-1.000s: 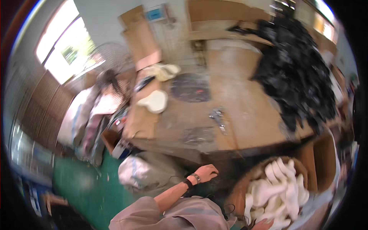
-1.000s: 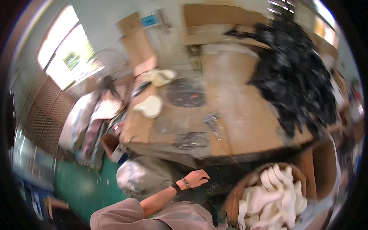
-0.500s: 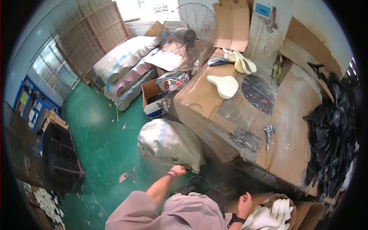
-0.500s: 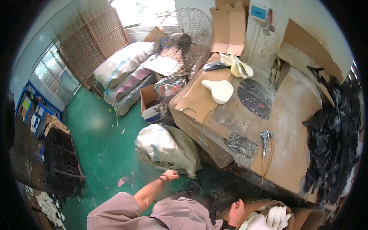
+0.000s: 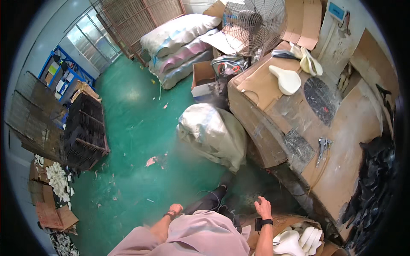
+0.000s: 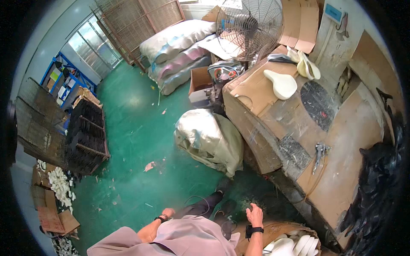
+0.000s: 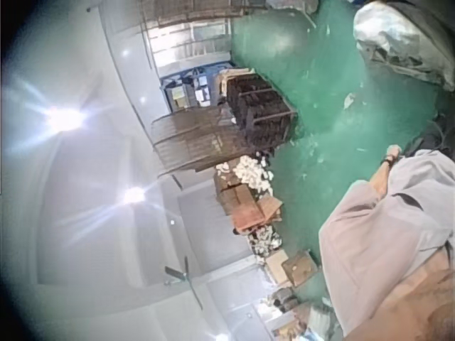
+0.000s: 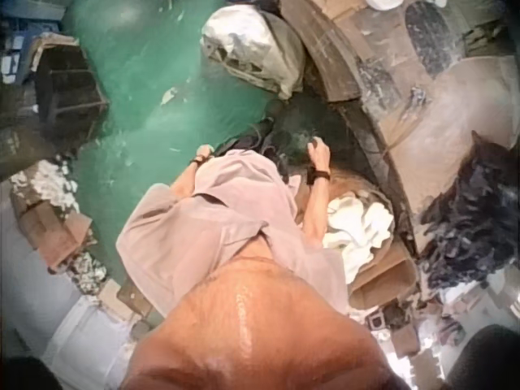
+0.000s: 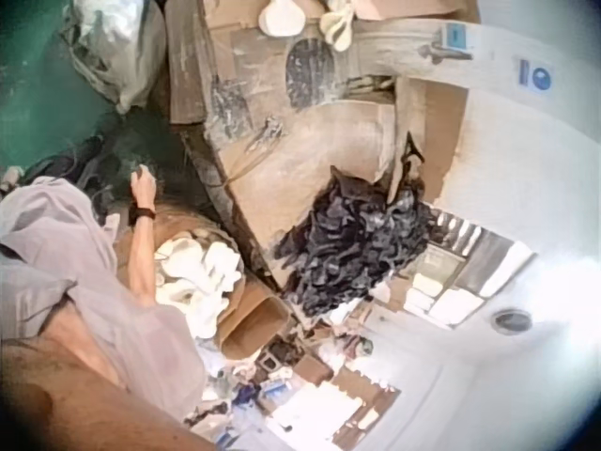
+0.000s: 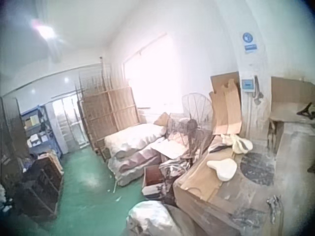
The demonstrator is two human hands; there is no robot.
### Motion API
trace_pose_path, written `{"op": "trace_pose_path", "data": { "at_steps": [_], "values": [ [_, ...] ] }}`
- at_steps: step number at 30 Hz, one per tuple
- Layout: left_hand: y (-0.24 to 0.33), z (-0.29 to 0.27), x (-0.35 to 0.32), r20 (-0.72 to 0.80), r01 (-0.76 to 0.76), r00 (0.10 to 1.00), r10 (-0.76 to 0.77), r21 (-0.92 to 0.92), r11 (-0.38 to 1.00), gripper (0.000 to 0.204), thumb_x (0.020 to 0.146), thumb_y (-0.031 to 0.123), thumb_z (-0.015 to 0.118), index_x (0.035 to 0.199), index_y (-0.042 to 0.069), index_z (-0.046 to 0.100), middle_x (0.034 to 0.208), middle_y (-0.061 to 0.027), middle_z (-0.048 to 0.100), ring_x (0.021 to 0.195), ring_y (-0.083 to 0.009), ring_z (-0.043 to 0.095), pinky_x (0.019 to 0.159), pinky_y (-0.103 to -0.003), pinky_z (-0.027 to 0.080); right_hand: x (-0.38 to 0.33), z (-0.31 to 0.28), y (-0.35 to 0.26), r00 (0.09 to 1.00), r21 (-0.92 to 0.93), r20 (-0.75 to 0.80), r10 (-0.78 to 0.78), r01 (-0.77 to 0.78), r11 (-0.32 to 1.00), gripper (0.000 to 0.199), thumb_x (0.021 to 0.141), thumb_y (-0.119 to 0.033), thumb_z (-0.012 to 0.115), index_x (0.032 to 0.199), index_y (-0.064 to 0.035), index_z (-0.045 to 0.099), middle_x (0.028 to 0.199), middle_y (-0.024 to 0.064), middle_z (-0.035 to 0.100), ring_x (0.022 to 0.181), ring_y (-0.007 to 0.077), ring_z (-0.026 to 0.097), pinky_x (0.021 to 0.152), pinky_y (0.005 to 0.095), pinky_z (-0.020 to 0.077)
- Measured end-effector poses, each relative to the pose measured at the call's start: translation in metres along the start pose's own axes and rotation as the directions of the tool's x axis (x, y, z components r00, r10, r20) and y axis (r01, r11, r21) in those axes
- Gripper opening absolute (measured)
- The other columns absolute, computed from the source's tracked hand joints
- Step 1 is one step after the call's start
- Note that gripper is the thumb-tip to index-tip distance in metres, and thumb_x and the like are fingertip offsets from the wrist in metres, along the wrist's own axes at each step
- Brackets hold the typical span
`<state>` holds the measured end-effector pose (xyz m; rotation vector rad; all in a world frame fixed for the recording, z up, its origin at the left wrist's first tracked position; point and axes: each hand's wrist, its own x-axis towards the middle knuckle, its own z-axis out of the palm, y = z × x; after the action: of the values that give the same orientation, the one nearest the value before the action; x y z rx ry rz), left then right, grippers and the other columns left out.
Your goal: The person unpacks foam seat pads from a sack onto a workbench, sprays them using a spray gun, and stacks the pads into a round container.
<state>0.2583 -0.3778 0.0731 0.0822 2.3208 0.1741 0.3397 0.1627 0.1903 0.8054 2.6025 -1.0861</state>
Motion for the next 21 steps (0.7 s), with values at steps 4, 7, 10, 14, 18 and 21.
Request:
{"op": "trace_pose_path", "data": {
  "at_steps": [4,7,10,14,18,21],
  "values": [
    [-0.030,0.036,-0.040,-0.061,-0.142,0.987,0.148,0.103,0.985,0.022,0.082,0.022,0.060,0.089,0.025,0.080,0.097,-0.0071,0.077,0.093,-0.0299,0.072,0.085,-0.042,0.056,-0.021,0.043,0.037,0.995,-0.060,0.099,0.025,-0.019,0.998,0.045,0.083,-0.028,0.068,0.121,-0.0032,0.069,0.105,0.0233,0.073,0.102,0.0407,0.069,0.092,0.0478,0.0543],
    [-0.032,0.032,-0.044,-0.028,0.012,1.000,-0.014,-0.094,0.996,0.017,0.081,0.017,0.060,0.084,0.016,0.076,0.084,-0.0115,0.074,0.083,-0.0305,0.073,0.072,-0.042,0.059,-0.040,0.067,0.050,0.960,-0.068,0.239,0.143,-0.130,0.989,0.048,0.081,-0.031,0.069,0.122,-0.0065,0.070,0.106,0.0224,0.073,0.104,0.0396,0.069,0.095,0.0467,0.0541],
    [-0.066,0.034,-0.042,-0.263,-0.087,0.964,0.046,-0.147,0.985,0.023,0.083,0.016,0.052,0.079,0.014,0.074,0.067,-0.0085,0.069,0.057,-0.0218,0.068,0.057,-0.034,0.055,-0.034,0.089,0.022,0.910,-0.107,0.388,0.146,-0.113,0.988,0.050,0.080,-0.032,0.070,0.124,-0.0069,0.070,0.115,0.0232,0.071,0.112,0.0379,0.067,0.098,0.0453,0.0529],
    [-0.038,0.010,-0.010,-0.064,0.149,0.965,-0.252,-0.661,0.736,0.022,0.083,0.013,0.049,0.074,0.012,0.069,0.061,-0.0073,0.065,0.051,-0.0213,0.064,0.050,-0.036,0.051,-0.010,0.102,0.018,0.893,-0.127,0.397,0.210,-0.173,0.977,0.052,0.079,-0.033,0.072,0.124,-0.0063,0.070,0.120,0.0204,0.071,0.116,0.0357,0.066,0.101,0.0433,0.0516],
    [-0.060,-0.006,0.020,-0.069,0.117,0.962,-0.263,-0.770,0.627,0.023,0.078,0.019,0.052,0.073,0.017,0.074,0.065,-0.0091,0.069,0.056,-0.0271,0.066,0.058,-0.041,0.054,0.030,0.106,-0.018,0.919,-0.144,0.370,0.139,-0.091,0.985,0.051,0.081,-0.033,0.072,0.123,-0.0048,0.070,0.120,0.0197,0.071,0.117,0.0332,0.066,0.101,0.0413,0.0514],
    [-0.105,-0.011,0.038,-0.052,0.123,0.954,-0.297,-0.832,0.540,0.024,0.077,0.016,0.050,0.070,0.014,0.072,0.064,-0.0102,0.066,0.053,-0.0254,0.064,0.049,-0.041,0.051,0.057,0.115,-0.075,0.945,-0.051,0.323,0.057,-0.042,0.998,0.055,0.081,-0.032,0.071,0.123,0.0031,0.068,0.116,0.0206,0.073,0.110,0.0324,0.070,0.099,0.0399,0.0528]
  ]
}}
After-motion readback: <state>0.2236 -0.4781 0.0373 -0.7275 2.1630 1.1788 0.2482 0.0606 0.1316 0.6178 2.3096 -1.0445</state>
